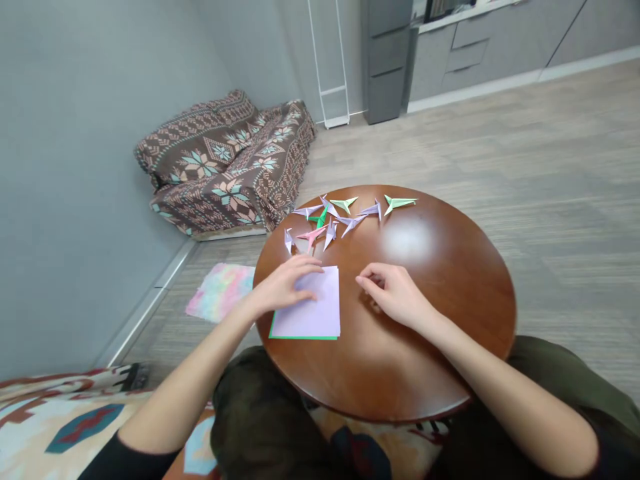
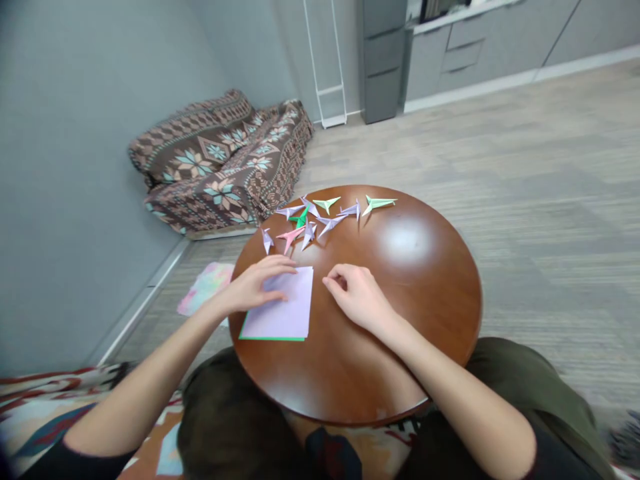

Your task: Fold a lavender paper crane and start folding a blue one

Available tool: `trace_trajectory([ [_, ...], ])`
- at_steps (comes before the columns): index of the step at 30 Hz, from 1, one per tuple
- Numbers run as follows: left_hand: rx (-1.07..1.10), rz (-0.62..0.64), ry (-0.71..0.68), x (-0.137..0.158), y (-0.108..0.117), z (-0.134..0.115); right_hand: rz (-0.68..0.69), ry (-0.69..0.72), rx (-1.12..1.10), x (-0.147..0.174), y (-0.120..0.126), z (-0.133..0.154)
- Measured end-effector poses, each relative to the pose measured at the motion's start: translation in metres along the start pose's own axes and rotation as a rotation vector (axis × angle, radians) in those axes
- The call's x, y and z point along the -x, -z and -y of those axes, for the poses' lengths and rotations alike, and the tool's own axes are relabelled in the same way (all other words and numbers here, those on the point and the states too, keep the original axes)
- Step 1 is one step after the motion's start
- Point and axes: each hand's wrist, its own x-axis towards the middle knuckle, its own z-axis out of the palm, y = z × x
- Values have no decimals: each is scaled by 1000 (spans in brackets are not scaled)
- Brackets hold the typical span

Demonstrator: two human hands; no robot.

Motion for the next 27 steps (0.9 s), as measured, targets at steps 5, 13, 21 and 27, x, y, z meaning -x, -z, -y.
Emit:
trace_trajectory([
  [5, -14, 116, 120, 16, -33, -6, -13, 65, 102, -3, -6, -12],
  [13, 47, 32, 10, 1, -66, -26, 71, 218, 255, -6, -22, -39],
  [21, 118, -134, -116, -5, -80, -44, -52, 193, 391, -9, -17, -61],
  [27, 59, -263, -87, -2, -88, -44, -102, 208, 421, -10, -18, -65],
])
